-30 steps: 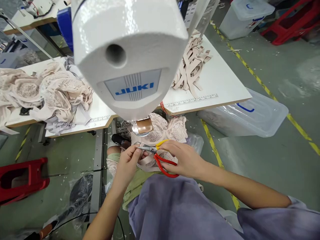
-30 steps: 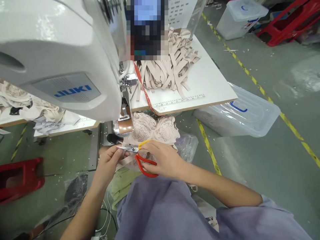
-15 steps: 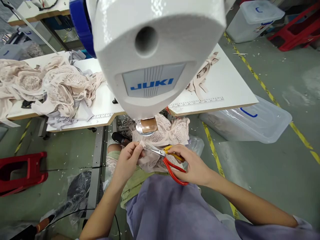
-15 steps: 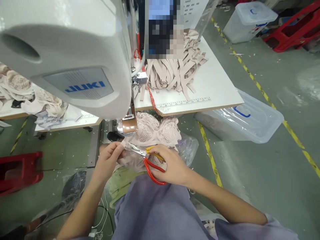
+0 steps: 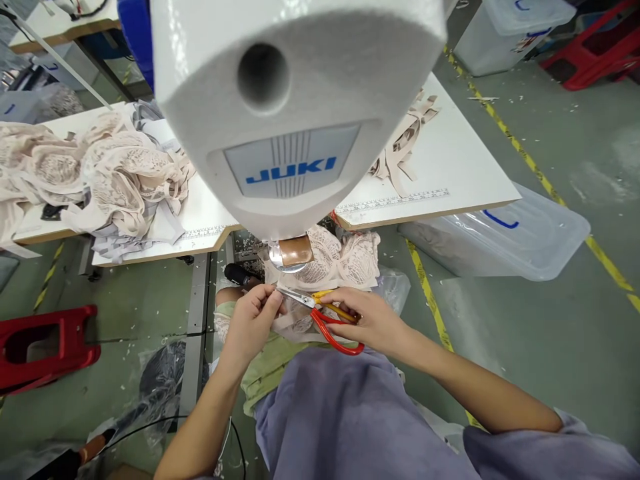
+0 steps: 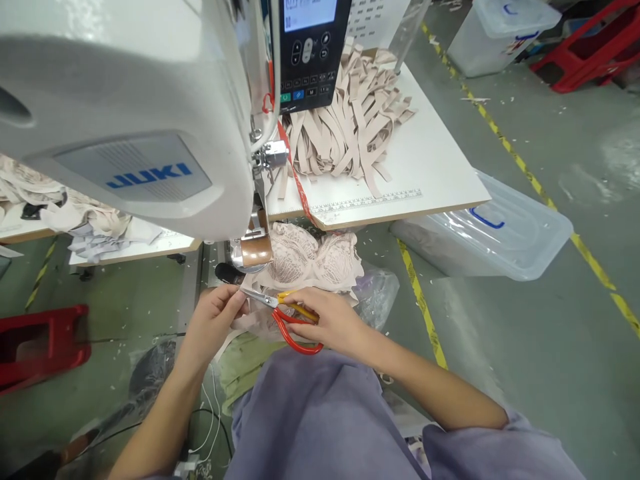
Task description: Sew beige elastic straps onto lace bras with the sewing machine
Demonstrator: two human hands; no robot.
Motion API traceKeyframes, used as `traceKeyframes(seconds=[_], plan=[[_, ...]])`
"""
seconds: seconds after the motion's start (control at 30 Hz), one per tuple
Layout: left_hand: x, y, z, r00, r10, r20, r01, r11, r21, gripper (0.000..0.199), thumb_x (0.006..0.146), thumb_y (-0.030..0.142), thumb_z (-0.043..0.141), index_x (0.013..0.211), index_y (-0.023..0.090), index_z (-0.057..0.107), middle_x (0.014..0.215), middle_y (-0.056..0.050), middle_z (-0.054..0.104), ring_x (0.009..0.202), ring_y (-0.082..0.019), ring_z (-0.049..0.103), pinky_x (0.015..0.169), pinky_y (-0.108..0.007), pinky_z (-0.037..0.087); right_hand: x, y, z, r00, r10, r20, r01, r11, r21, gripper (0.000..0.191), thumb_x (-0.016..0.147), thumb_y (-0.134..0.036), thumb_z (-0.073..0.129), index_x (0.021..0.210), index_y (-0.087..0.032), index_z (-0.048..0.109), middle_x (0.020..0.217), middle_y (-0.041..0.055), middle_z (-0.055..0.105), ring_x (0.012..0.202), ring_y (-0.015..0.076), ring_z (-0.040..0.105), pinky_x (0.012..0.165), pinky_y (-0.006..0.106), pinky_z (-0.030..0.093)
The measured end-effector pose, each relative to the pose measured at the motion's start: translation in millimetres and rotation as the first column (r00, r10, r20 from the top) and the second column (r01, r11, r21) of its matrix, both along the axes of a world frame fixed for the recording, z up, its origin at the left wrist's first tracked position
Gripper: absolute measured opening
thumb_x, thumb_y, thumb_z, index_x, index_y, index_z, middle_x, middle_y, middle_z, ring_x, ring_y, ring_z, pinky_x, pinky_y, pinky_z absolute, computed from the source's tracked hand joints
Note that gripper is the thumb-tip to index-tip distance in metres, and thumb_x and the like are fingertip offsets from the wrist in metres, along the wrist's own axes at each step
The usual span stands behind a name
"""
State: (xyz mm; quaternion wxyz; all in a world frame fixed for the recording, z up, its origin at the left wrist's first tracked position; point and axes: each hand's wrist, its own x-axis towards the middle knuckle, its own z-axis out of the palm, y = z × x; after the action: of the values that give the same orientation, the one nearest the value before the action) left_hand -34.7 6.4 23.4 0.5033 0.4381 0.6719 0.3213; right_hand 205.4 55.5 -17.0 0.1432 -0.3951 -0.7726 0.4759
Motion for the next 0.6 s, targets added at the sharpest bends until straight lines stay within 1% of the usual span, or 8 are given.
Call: traceKeyframes(seconds=[0.13, 0.23, 0.33, 0.4, 0.43, 0.47, 0.53, 0.6], plan=[[0, 4, 1.0, 0.999, 0.047, 0.025, -0.048, 0.998, 0.037, 0.029, 0.094, 0.041, 0.054, 0.078, 0.018, 0.062, 0.072, 0.001, 0.062, 0.063, -0.01, 0.052, 0.058, -0.02, 0.042, 17, 0, -4.4, 0.996, -0.08, 0.048, 0.078, 0.996, 0.044, 0.03, 0.085, -0.031, 0.063, 0.114, -0.027, 0.068, 0.102, 0.005, 0.074, 0.067, 0.016, 0.064, 0.062, 0.029, 0.05], [-4, 4, -0.8, 0.996, 0.046, -0.072, -0.039, 0.994, 0.098, 0.026, 0.094, 0.038, 0.053, 0.085, 0.018, 0.067, 0.078, -0.002, 0.068, 0.071, -0.013, 0.061, 0.064, -0.022, 0.048, 41, 10, -4.8, 0.987, -0.128, 0.094, 0.121, 0.99, 0.07, 0.03, 0.082, -0.033, 0.064, 0.11, -0.026, 0.07, 0.096, 0.0051, 0.074, 0.064, 0.0167, 0.064, 0.058, 0.029, 0.05], [-9, 2, -6.4, 0.944, 0.05, -0.326, 0.016, 0.981, 0.194, 0.021, 0.093, 0.034, 0.053, 0.098, 0.019, 0.067, 0.079, -0.003, 0.071, 0.066, -0.014, 0.063, 0.058, -0.022, 0.046, 66, 39, -1.6, 0.96, -0.199, 0.195, 0.167, 0.971, 0.171, 0.033, 0.082, -0.04, 0.064, 0.11, -0.024, 0.071, 0.093, 0.0068, 0.074, 0.065, 0.0193, 0.064, 0.059, 0.031, 0.05], [-13, 2, -8.9, 0.891, 0.054, -0.451, 0.057, 0.971, 0.23, 0.025, 0.091, 0.032, 0.053, 0.109, 0.019, 0.064, 0.078, -0.003, 0.073, 0.065, -0.015, 0.064, 0.056, -0.023, 0.046, 78, 71, 0.2, 0.911, -0.313, 0.268, 0.229, 0.926, 0.301, 0.038, 0.084, -0.045, 0.063, 0.112, -0.022, 0.07, 0.095, 0.01, 0.074, 0.07, 0.0221, 0.065, 0.061, 0.033, 0.049], [-14, 4, -9.0, 0.884, 0.045, -0.465, 0.074, 0.97, 0.232, 0.025, 0.091, 0.032, 0.054, 0.11, 0.019, 0.064, 0.078, -0.003, 0.074, 0.067, -0.016, 0.066, 0.057, -0.023, 0.047, 82, 90, 0.4, 0.878, -0.377, 0.294, 0.261, 0.893, 0.365, 0.04, 0.085, -0.046, 0.062, 0.114, -0.02, 0.069, 0.095, 0.0118, 0.074, 0.073, 0.0234, 0.066, 0.062, 0.034, 0.048], [-16, 6, -8.2, 0.897, 0.022, -0.442, 0.085, 0.972, 0.219, 0.025, 0.092, 0.033, 0.053, 0.109, 0.019, 0.064, 0.079, -0.004, 0.074, 0.069, -0.016, 0.069, 0.06, -0.024, 0.05, 85, 110, 0.0, 0.847, -0.429, 0.314, 0.283, 0.864, 0.417, 0.042, 0.087, -0.047, 0.06, 0.118, -0.019, 0.068, 0.098, 0.0131, 0.074, 0.078, 0.0247, 0.066, 0.064, 0.034, 0.047], [-21, 12, -4.6, 0.955, -0.072, -0.289, 0.121, 0.981, 0.154, 0.026, 0.094, 0.036, 0.05, 0.108, 0.019, 0.064, 0.086, -0.006, 0.076, 0.078, -0.018, 0.073, 0.071, -0.028, 0.055, 89, 151, -2.1, 0.808, -0.494, 0.321, 0.295, 0.811, 0.505, 0.044, 0.089, -0.046, 0.056, 0.12, -0.017, 0.068, 0.106, 0.0152, 0.073, 0.089, 0.0281, 0.067, 0.067, 0.035, 0.047], [-27, 19, -0.3, 0.976, -0.199, -0.082, 0.204, 0.977, 0.056, 0.032, 0.096, 0.04, 0.047, 0.118, 0.019, 0.059, 0.099, -0.008, 0.076, 0.09, -0.021, 0.074, 0.08, -0.032, 0.058, 90, 182, -4.4, 0.834, -0.461, 0.303, 0.232, 0.792, 0.564, 0.04, 0.091, -0.042, 0.053, 0.116, -0.016, 0.07, 0.116, 0.0146, 0.071, 0.102, 0.0311, 0.065, 0.077, 0.039, 0.049]])
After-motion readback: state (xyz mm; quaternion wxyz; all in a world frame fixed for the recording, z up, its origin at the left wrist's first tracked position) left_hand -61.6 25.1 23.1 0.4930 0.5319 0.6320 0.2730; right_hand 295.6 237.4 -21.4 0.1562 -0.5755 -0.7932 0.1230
